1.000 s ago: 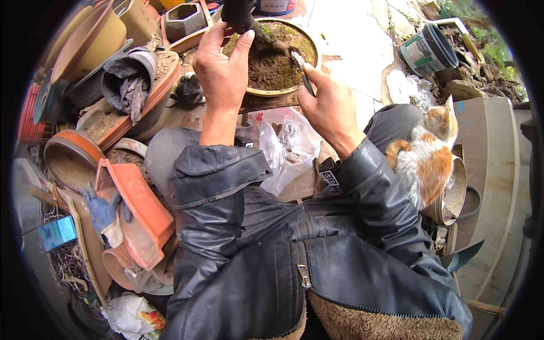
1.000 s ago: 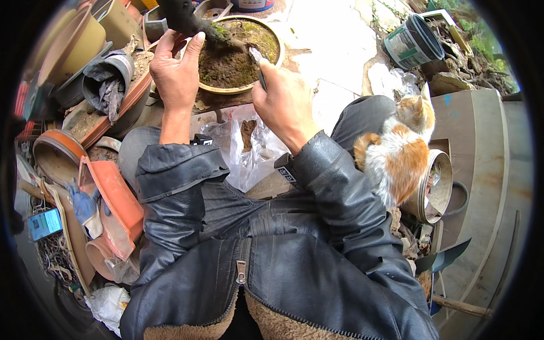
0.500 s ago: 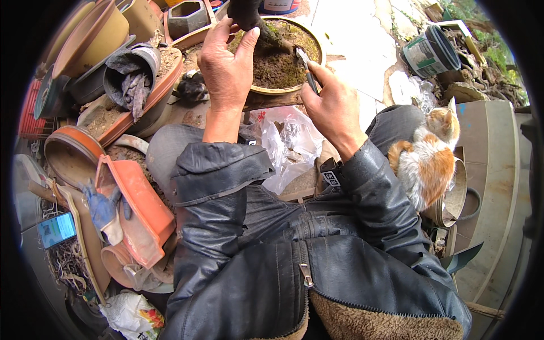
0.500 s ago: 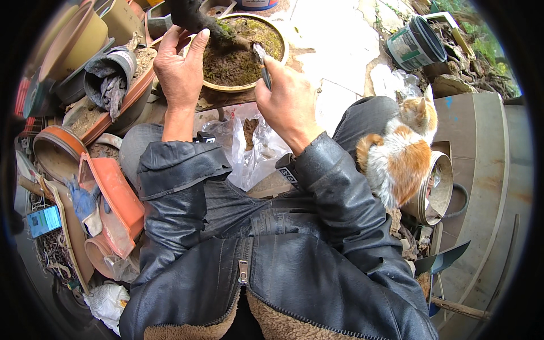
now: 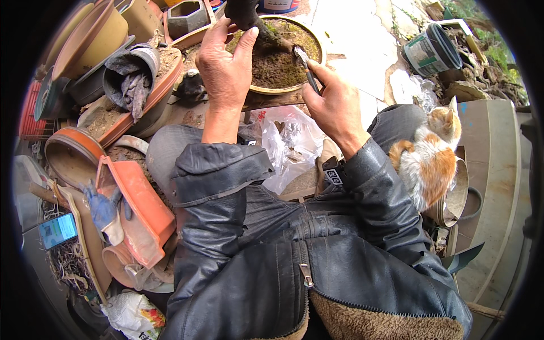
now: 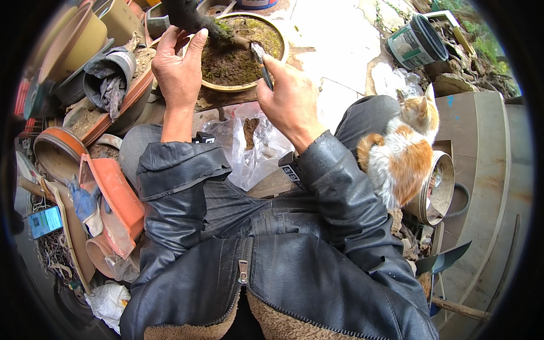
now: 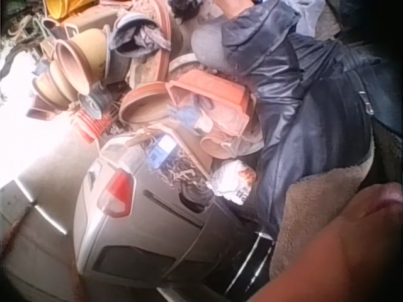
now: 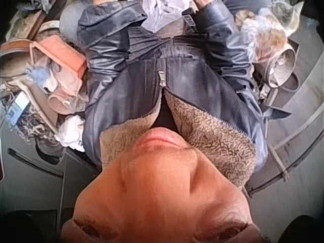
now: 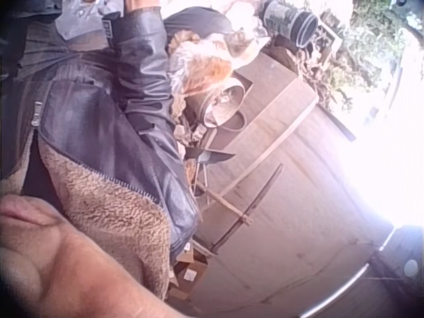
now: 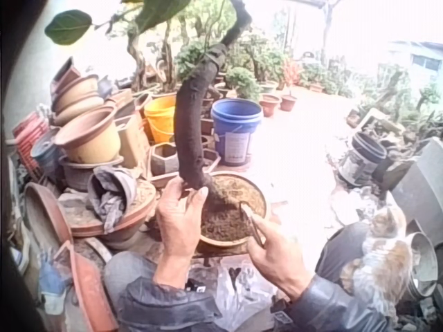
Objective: The person trims a small potted plant using pliers and a small knife, removing soil and small roots from the base. The person works carefully around the trunk, occasionally adjusting the soil and discarding debris into a plastic bag.
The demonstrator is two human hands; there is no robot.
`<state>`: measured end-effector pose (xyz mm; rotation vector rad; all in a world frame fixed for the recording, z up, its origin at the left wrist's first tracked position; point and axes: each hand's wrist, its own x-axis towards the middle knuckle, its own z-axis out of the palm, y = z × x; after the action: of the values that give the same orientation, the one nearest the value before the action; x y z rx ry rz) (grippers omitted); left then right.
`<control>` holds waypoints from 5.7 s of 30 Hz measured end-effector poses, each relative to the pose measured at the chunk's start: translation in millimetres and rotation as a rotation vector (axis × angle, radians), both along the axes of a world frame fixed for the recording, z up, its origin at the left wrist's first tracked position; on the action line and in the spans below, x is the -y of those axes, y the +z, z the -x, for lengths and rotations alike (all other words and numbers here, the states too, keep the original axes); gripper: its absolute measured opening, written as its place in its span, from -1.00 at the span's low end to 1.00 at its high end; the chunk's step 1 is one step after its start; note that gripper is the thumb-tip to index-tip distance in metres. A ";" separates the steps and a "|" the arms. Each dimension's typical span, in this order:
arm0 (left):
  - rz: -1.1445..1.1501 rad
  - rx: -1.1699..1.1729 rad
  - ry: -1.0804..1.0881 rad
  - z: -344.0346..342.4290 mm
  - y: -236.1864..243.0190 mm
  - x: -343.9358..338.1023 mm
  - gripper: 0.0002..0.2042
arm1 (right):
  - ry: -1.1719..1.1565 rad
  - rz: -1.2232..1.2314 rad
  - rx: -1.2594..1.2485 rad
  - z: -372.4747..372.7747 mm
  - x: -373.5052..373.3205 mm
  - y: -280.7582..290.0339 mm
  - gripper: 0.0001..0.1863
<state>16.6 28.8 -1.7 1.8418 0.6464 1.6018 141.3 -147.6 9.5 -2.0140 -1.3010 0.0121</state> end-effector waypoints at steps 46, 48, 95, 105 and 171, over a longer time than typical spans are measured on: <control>0.205 -0.013 0.071 21.8 18.4 23.3 -0.70 | 0.155 -0.169 0.183 7.2 23.8 12.0 -0.51; 0.369 -0.154 -0.105 38.3 25.7 32.0 -0.64 | 0.235 -0.194 0.204 15.3 26.4 14.9 -0.51; 0.258 -0.158 -0.294 33.1 4.1 4.0 -0.42 | 0.101 -0.040 0.382 -26.3 6.5 5.8 -0.58; 0.247 -0.187 -0.293 34.7 8.5 6.6 -0.42 | 0.106 -0.079 0.451 -29.5 3.0 5.4 -0.57; 0.211 -0.042 -0.252 13.3 5.5 3.2 -0.59 | 0.047 -0.060 0.183 -9.8 12.6 9.3 -0.56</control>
<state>3.3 25.6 3.7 1.7286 0.5539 1.2846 151.1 -160.2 18.7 -1.9699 -1.4439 -0.1911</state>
